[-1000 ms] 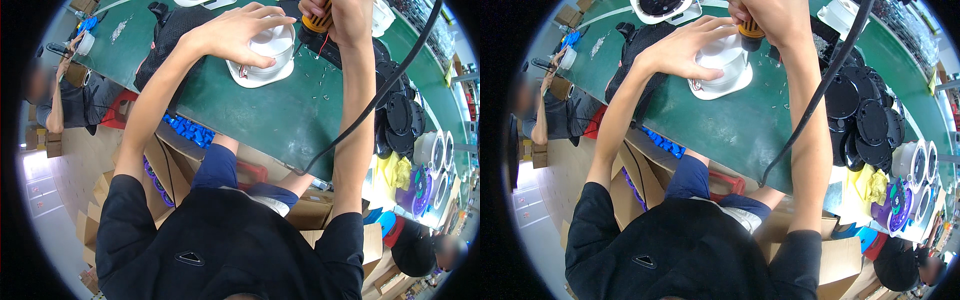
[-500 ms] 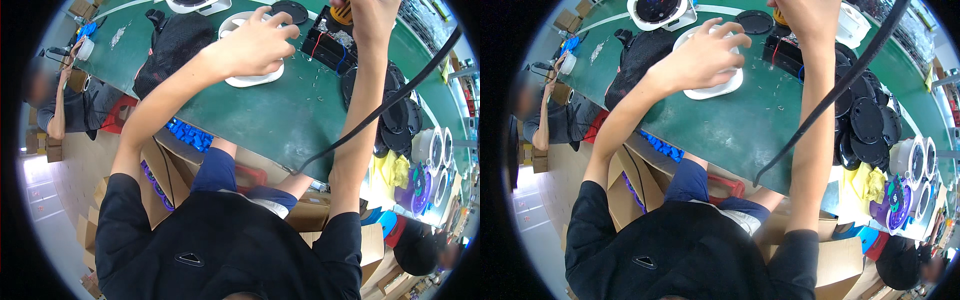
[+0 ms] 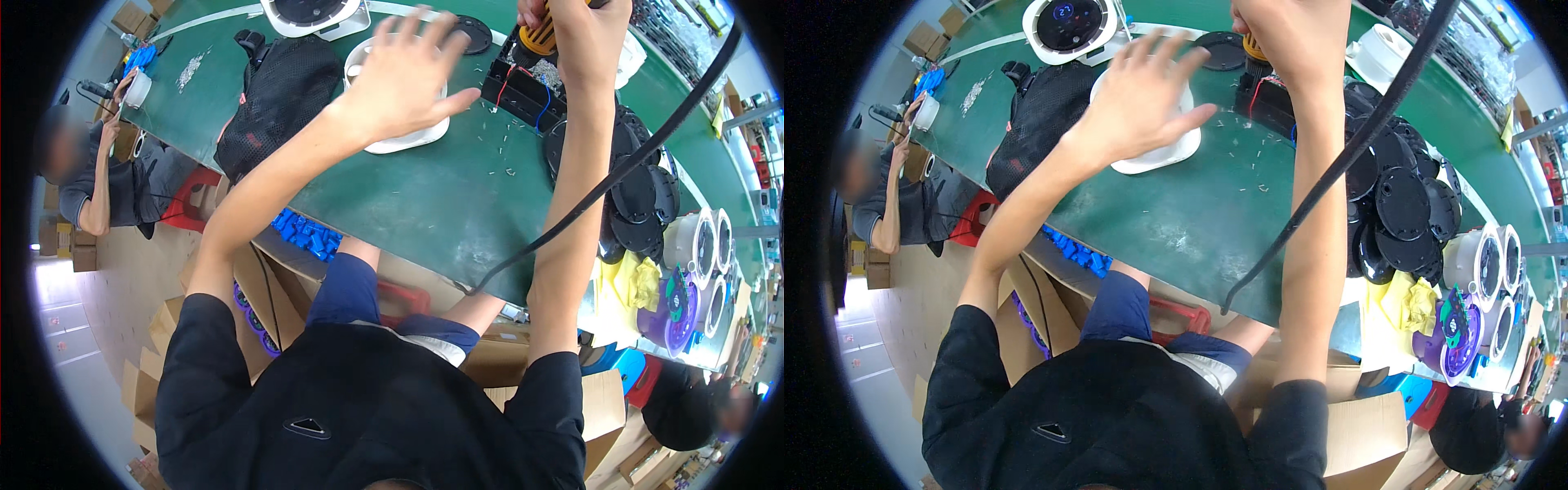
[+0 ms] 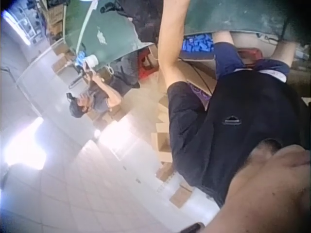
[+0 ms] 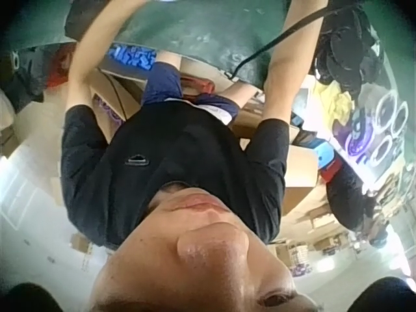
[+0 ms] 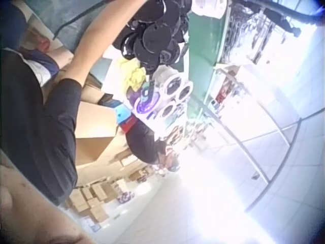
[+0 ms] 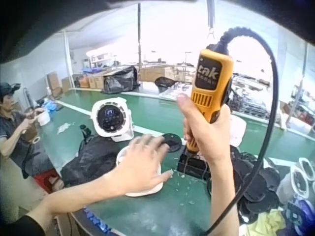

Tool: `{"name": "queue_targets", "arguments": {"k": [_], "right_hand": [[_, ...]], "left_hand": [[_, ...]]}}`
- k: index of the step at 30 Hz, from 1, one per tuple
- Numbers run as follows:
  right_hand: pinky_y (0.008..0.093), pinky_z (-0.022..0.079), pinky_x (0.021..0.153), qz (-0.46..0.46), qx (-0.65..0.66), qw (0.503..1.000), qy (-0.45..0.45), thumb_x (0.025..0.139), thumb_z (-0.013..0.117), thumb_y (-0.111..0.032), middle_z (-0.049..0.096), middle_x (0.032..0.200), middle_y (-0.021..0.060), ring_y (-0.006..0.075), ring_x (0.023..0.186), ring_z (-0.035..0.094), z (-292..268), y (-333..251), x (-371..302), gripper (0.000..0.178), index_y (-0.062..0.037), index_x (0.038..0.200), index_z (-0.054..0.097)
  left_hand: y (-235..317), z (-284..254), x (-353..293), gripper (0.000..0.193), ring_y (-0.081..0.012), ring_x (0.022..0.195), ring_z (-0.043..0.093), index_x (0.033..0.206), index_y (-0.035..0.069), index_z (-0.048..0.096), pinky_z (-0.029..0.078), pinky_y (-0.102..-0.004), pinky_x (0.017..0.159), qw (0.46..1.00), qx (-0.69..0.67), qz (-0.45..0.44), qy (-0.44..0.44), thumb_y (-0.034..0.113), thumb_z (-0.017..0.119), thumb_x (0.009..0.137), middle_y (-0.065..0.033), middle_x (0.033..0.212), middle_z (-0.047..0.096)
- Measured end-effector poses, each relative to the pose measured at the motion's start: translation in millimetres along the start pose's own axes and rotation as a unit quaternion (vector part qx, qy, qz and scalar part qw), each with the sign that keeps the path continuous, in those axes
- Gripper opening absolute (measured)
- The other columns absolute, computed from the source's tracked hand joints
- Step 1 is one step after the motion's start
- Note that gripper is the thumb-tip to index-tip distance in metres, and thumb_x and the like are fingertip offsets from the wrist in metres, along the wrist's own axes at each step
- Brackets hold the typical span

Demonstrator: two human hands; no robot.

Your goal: Assembling an electronic housing component using a heat gun and electric screwdriver.

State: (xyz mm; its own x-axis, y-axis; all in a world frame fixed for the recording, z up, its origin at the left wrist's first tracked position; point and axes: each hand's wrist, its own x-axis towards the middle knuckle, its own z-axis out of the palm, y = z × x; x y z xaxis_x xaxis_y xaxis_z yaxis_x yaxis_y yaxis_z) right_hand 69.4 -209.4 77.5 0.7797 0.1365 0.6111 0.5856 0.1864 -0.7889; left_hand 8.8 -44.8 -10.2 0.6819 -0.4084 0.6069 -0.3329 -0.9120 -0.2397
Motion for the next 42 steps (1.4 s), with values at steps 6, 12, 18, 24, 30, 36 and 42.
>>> {"name": "queue_targets", "arguments": {"k": [6, 12, 18, 24, 30, 36, 42], "right_hand": [[0.024, 0.042, 0.041, 0.058, 0.103, 0.993, -0.001, 0.091, 0.074, -0.028, 0.052, 0.054, 0.0001, 0.0092, 0.041, 0.051, 14.4, -4.3, -4.8, 0.031, -0.0024, 0.083, 0.059], [0.0232, 0.04, 0.04, 0.055, 0.15, 0.985, -0.059, 0.093, 0.072, -0.029, 0.051, 0.053, 0.0005, 0.0085, 0.04, 0.049, 33.1, 5.6, -12.0, 0.032, -0.0021, 0.084, 0.058], [0.0222, 0.038, 0.039, 0.035, 0.149, 0.987, -0.049, 0.095, 0.071, -0.026, 0.052, 0.052, -0.0004, 0.0076, 0.039, 0.048, 43.3, 17.8, -17.4, 0.029, -0.0045, 0.08, 0.058], [0.0223, 0.038, 0.039, 0.03, 0.147, 0.988, -0.038, 0.095, 0.07, -0.024, 0.051, 0.051, -0.0009, 0.0075, 0.039, 0.047, 45.2, 18.7, -18.1, 0.028, -0.0056, 0.078, 0.057], [0.0225, 0.038, 0.039, 0.023, 0.159, 0.987, -0.029, 0.095, 0.07, -0.024, 0.052, 0.053, -0.0008, 0.0072, 0.039, 0.047, 43.4, 21.1, -16.2, 0.027, -0.0052, 0.081, 0.057], [0.0223, 0.039, 0.04, 0.023, 0.153, 0.987, -0.035, 0.094, 0.071, -0.025, 0.052, 0.054, -0.0009, 0.0071, 0.04, 0.048, 44.5, 20.0, -17.1, 0.027, -0.0052, 0.082, 0.058], [0.0215, 0.038, 0.041, 0.043, 0.133, 0.988, -0.067, 0.093, 0.074, -0.025, 0.053, 0.055, -0.0021, 0.0064, 0.042, 0.048, 48.2, 21.2, -18.8, 0.027, -0.0041, 0.083, 0.061]], "left_hand": [[-51.8, -27.7, -10.9, 0.086, -0.0382, 0.139, 0.04, 0.147, 0.01, 0.044, 0.034, -0.0513, 0.112, 0.95, -0.112, -0.047, -0.289, 0.054, 0.07, 0.078, -0.021, 0.149, 0.043], [-68.2, -7.6, -24.0, 0.087, -0.0355, 0.139, 0.038, 0.148, 0.01, 0.042, 0.032, -0.0497, 0.115, 0.954, -0.203, 0.055, -0.213, 0.046, 0.068, 0.074, -0.0151, 0.153, 0.039], [-68.3, -2.4, -26.2, 0.08, -0.0333, 0.132, 0.044, 0.143, 0.011, 0.048, 0.038, -0.0485, 0.109, 0.96, -0.211, 0.067, -0.169, 0.048, 0.067, 0.075, -0.0106, 0.146, 0.047], [-67.0, -2.7, -29.3, 0.081, -0.0329, 0.133, 0.044, 0.144, 0.012, 0.048, 0.038, -0.0481, 0.109, 0.966, -0.196, 0.067, -0.156, 0.047, 0.067, 0.074, -0.0109, 0.146, 0.048], [-67.0, -2.3, -27.8, 0.084, -0.0341, 0.133, 0.043, 0.144, 0.009, 0.047, 0.038, -0.0476, 0.111, 0.965, -0.188, 0.063, -0.173, 0.044, 0.067, 0.07, -0.0135, 0.149, 0.044], [-67.1, -2.0, -27.1, 0.084, -0.0338, 0.132, 0.044, 0.144, 0.008, 0.047, 0.038, -0.047, 0.11, 0.963, -0.197, 0.065, -0.173, 0.044, 0.067, 0.071, -0.0134, 0.148, 0.044], [-66.1, -1.8, -27.9, 0.082, -0.0346, 0.13, 0.045, 0.141, 0.006, 0.049, 0.038, -0.0472, 0.109, 0.962, -0.199, 0.059, -0.178, 0.046, 0.068, 0.072, -0.0148, 0.148, 0.045]]}}
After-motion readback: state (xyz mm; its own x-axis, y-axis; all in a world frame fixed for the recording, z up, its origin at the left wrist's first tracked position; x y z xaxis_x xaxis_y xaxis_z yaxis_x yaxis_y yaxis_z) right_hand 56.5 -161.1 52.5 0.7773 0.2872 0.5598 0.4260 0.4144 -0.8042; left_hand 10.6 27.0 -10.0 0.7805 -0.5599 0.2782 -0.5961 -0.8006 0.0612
